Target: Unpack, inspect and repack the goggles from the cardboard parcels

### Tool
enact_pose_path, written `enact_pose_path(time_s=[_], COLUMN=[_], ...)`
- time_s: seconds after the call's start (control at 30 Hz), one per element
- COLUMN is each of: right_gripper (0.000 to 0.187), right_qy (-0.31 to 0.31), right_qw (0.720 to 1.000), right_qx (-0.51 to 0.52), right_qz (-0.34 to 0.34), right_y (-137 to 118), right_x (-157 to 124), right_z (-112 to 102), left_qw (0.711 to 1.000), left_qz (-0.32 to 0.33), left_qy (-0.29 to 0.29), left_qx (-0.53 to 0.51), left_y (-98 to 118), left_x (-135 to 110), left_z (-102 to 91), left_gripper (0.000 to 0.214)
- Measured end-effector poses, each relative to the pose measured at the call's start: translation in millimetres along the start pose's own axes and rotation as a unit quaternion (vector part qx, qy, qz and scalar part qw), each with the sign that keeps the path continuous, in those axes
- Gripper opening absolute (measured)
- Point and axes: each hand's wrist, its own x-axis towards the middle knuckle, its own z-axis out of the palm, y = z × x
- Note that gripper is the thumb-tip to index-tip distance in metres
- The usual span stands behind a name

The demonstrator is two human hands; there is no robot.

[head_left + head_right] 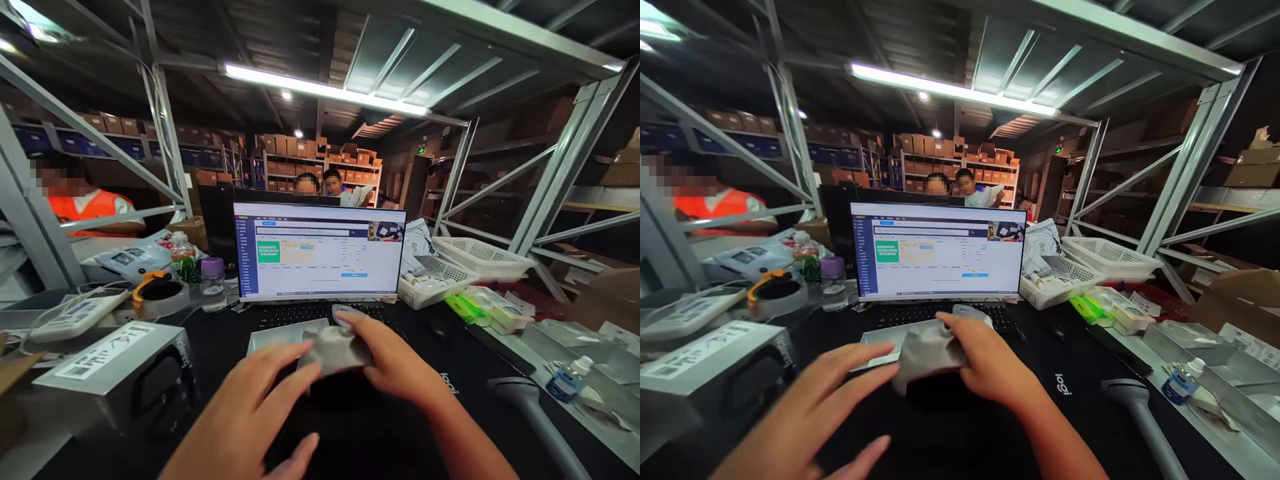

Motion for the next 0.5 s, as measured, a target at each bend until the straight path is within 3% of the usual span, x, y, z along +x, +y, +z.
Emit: enact_pose_path(time_s=[0.07,0.17,0.27,0.37,0.43,0.5], right_gripper=[0.095,0.093,0.091,0.09,0.088,0.079], right_qy=[-0.017,0.008,0.075,0.111,0.128,0.17], right_qw=[1.0,0.999,0.993,0.989,0.989,0.984], right_qx=[0.001,0.012,0.05,0.056,0.044,0.041], right_qz=[-0.024,-0.041,-0.076,-0.083,-0.061,-0.034], right_y=[-5,-10,-11,-11,-9,-6], right_x=[-2,-1,3,5,5,5], right_z=[6,18,27,25,19,11], left_qw=[0.996,0.984,0.969,0.96,0.956,0.948], left_qz=[-0.054,-0.094,-0.152,-0.191,-0.215,-0.243], left_qy=[-0.068,-0.142,-0.171,-0.168,-0.136,-0.08], left_qx=[-0.008,-0.052,-0.091,-0.117,-0.148,-0.189], left_y=[0,0,-2,-9,-18,-27], left_x=[26,54,68,72,71,69], left_z=[12.8,35.6,44.5,37.5,28.7,19.4], left_gripper=[0.1,0.113,0.095,0.06,0.041,0.037])
